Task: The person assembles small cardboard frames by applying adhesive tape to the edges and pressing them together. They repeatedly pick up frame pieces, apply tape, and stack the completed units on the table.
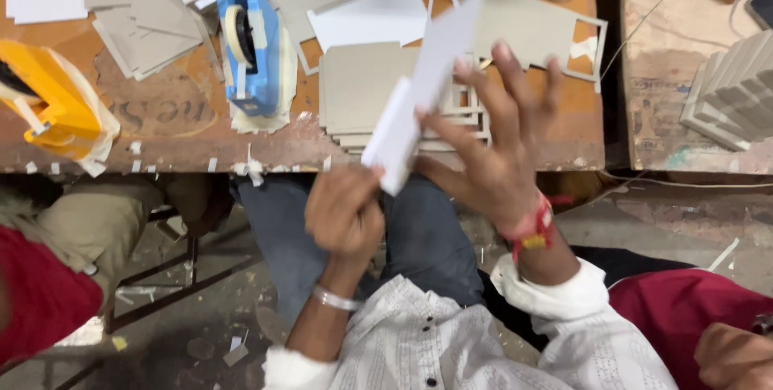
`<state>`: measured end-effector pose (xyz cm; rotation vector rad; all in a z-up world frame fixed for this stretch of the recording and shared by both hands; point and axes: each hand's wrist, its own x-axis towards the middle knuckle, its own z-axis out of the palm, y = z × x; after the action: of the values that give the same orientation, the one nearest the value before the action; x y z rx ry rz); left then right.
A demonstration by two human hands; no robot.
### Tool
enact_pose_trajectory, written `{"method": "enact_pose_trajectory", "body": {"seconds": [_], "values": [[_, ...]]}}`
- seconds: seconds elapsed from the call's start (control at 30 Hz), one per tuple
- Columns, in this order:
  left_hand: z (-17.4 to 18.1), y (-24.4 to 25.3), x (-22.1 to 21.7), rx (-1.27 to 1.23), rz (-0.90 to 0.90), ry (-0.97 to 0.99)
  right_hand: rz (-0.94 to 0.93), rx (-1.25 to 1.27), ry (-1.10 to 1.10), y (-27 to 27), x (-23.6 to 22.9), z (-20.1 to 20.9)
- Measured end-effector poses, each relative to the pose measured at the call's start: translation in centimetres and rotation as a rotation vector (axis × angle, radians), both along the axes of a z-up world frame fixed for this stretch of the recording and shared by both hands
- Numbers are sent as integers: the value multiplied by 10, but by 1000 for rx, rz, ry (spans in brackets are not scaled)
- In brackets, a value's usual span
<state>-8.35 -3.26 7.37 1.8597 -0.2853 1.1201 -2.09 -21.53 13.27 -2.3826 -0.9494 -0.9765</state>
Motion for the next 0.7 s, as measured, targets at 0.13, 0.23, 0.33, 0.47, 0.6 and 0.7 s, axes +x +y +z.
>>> {"method": "enact_pose_trajectory", "body": {"seconds": [0.13, 0.23, 0.33, 0.47, 0.6, 0.7], "values": [[-28, -17, 30, -255, -46, 158, 325, 280, 503, 8, 18, -37], [-54, -26, 36, -374, -195, 321, 289, 190, 516, 10, 22, -63], [-79, -25, 37, -442, -329, 463, 327, 266, 510, 7, 23, -84], [-94, -22, 39, -460, -432, 543, 339, 355, 462, 5, 25, -96], [-91, -20, 39, -472, -447, 554, 373, 327, 422, 3, 33, -89], [-89, -19, 38, -515, -501, 552, 382, 279, 408, 2, 33, -83]]}}
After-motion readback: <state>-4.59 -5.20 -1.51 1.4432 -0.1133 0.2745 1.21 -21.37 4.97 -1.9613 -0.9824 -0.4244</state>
